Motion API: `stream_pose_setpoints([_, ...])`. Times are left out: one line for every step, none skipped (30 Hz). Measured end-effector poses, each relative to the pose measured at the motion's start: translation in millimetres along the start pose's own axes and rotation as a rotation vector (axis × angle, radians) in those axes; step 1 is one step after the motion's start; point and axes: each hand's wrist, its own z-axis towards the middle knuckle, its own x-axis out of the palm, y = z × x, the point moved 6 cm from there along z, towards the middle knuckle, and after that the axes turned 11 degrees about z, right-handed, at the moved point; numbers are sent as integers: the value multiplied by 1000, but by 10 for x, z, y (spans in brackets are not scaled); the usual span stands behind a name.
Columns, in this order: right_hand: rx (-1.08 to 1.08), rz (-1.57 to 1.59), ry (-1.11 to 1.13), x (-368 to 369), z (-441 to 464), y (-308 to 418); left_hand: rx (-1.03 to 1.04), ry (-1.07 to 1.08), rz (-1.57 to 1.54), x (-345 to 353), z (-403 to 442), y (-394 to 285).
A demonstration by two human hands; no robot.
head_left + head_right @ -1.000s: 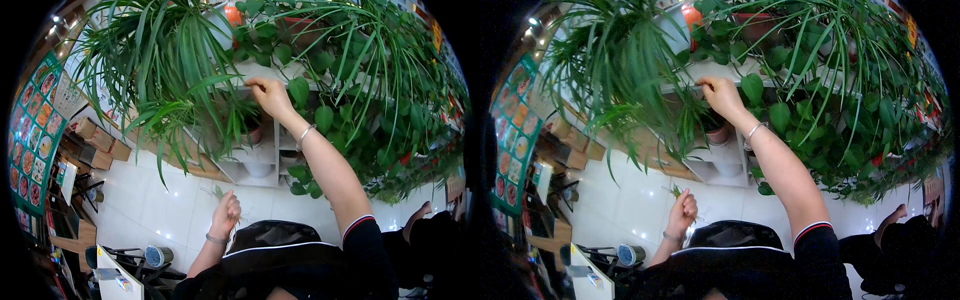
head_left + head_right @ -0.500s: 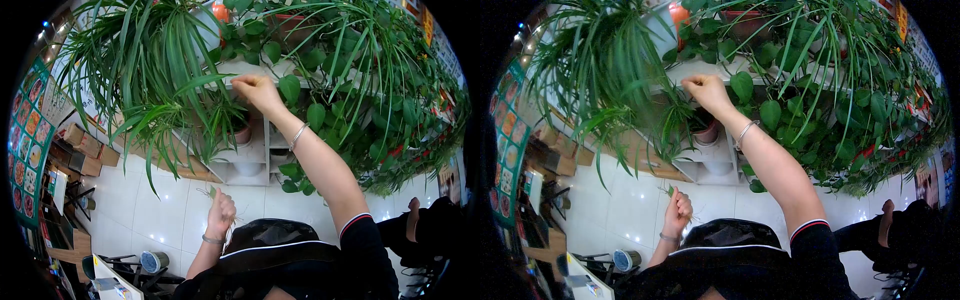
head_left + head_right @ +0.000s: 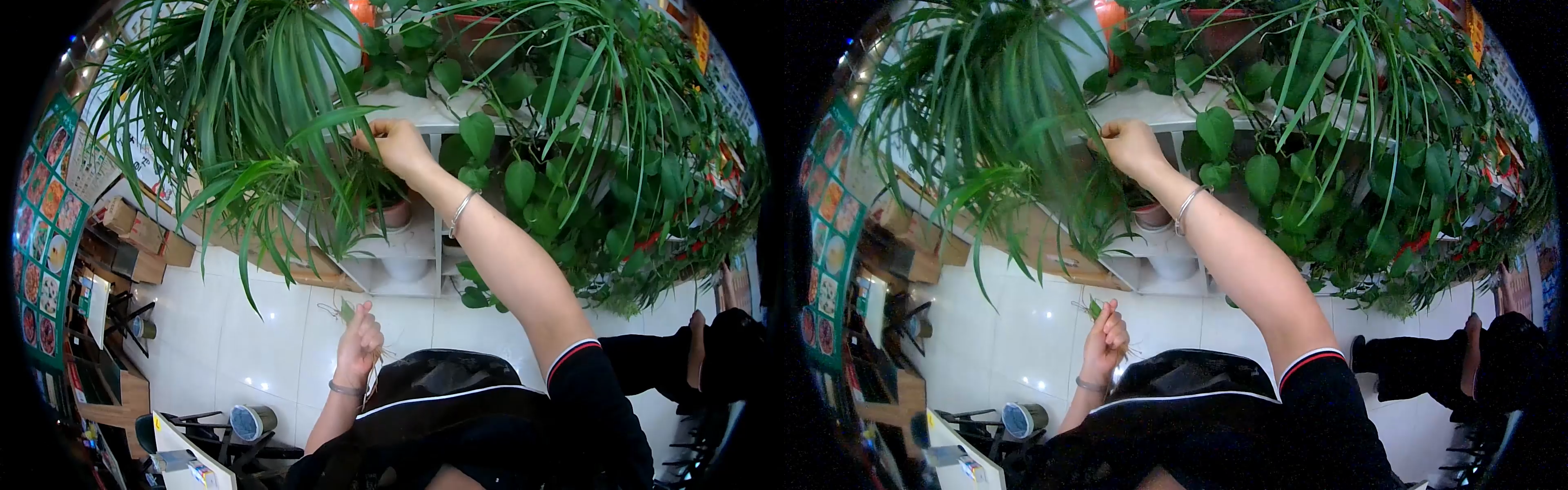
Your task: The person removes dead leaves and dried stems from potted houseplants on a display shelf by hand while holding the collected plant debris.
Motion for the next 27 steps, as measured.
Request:
stream_pose_setpoints([-12,66,17,17,19,-47,-1,1,-4,4,-3,-3])
stream_pose_setpoints([18,136,32,36,-29,-18,-1,-4,1,-3,-5,-4])
stream_pose_setpoints([47,206,48,56,-112,55,-1,-8,5,-10,-7,-5])
stream_pose_setpoints([77,275,62,72,-161,85,-2,-13,10,-20,-8,-6])
stream_pose_setpoints([50,285,62,70,-159,86,-7,-12,-3,-34,-2,-5])
stream_pose_setpoints([25,296,60,63,-152,69,-14,-12,-15,-53,8,2])
stream_pose_setpoints([1,306,54,47,-151,37,-25,-12,-26,-68,11,17])
stream_pose_setpoints([-44,276,44,23,-118,-20,-24,-17,-17,-63,4,21])
stream_pose_setpoints([-89,245,33,5,-65,-76,-24,-22,-8,-43,-7,18])
stream_pose_setpoints([-135,214,23,-24,-21,-124,-22,-25,1,-32,-6,20])
stream_pose_setpoints([-165,156,0,-53,-28,-100,-34,-28,-30,-41,4,40])
stream_pose_setpoints([-195,99,-23,-84,-36,-73,-39,-26,-28,-47,8,51])
stream_pose_setpoints([-226,41,-44,-111,-38,-42,-43,-23,-26,-48,14,58])
stream_pose_setpoints([-249,27,-73,-135,-27,-30,-46,-21,-25,-50,20,71])
stream_pose_setpoints([-271,15,-102,-155,-17,-23,-49,-27,-18,-47,24,86])
stream_pose_setpoints([-292,3,-130,-175,-27,-24,-52,-34,-11,-38,20,91])
stream_pose_setpoints([-282,-40,-127,-180,-63,19,-54,-41,-4,-31,19,99])
stream_pose_setpoints([-270,-82,-124,-182,-114,122,-57,-30,-1,-15,19,104])
stream_pose_setpoints([-258,-125,-119,-184,-152,192,-59,-18,2,0,22,107])
stream_pose_setpoints([-281,-129,-120,-199,-171,233,-61,-7,3,14,30,112])
stream_pose_setpoints([-304,-134,-120,-215,-173,266,-62,7,7,28,39,116])
stream_pose_setpoints([-327,-139,-118,-226,-163,272,-62,20,11,38,48,120])
stream_pose_setpoints([-354,-125,-121,-231,-136,267,-63,33,14,39,52,128])
stream_pose_setpoints([-346,-138,-119,-236,-119,248,-71,49,-5,41,60,142])
stream_pose_setpoints([-340,-152,-118,-249,-96,239,-78,68,-22,45,77,154])
stream_pose_setpoints([-334,-165,-118,-253,-100,267,-86,86,-38,55,91,167])
stream_pose_setpoints([-355,-184,-120,-247,-131,323,-92,84,-41,58,103,178])
